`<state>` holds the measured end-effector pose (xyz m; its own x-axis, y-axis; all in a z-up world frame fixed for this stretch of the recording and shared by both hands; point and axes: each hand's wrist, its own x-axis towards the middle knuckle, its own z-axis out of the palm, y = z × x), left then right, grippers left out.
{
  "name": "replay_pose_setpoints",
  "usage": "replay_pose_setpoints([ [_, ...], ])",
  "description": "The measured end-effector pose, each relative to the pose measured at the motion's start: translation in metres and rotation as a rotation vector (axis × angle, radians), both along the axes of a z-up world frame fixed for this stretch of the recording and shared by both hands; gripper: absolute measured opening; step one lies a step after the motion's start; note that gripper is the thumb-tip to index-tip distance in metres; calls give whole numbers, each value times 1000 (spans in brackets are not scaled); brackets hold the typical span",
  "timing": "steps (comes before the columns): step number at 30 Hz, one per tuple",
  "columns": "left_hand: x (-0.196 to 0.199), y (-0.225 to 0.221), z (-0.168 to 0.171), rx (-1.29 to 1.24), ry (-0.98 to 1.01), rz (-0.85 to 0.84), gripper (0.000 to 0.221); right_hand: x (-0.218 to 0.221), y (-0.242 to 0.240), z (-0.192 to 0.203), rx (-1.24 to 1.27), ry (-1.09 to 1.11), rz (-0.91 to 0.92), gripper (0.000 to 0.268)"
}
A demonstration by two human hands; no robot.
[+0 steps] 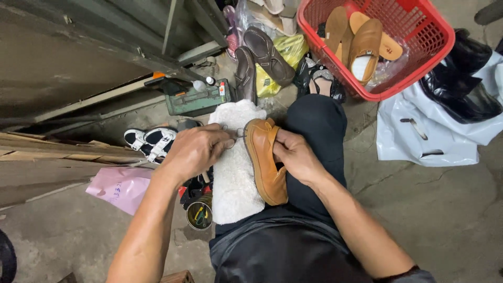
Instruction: Hand-sewing the sole of a brown leather shoe using a needle and thread
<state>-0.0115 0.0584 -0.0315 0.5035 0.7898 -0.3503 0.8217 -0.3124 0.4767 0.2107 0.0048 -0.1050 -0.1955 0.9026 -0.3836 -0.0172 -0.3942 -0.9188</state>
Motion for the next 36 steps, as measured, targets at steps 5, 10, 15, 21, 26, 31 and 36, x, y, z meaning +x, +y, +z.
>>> replay_pose_setpoints([
  [5, 0, 26, -12, -119, 64, -59, 19, 7, -2, -58, -73, 125, 8, 24],
  [10, 15, 33, 6, -202, 9, -85, 21, 14, -2, -50, -142, 279, 20, 26],
  [15, 14, 7, -10, -148, -90, 34, 22, 22, -12, -88, -69, 48, 101, 28],
  [21, 6, -17, -73, 182, 115, -91, 15, 28, -27, -11, 228, -452, 27, 25],
  [26, 32, -8, -35, 144, 164, -53, 32, 30, -26, -16, 283, -490, 63, 27],
  [31, -13, -4, -5, 140, 498, 212, 80, 32, -14, -28, 73, -306, -99, 24],
  [36, -65, -24, -13, -40, 615, 466, 80, 34, -13, -46, 172, -444, -3, 17],
])
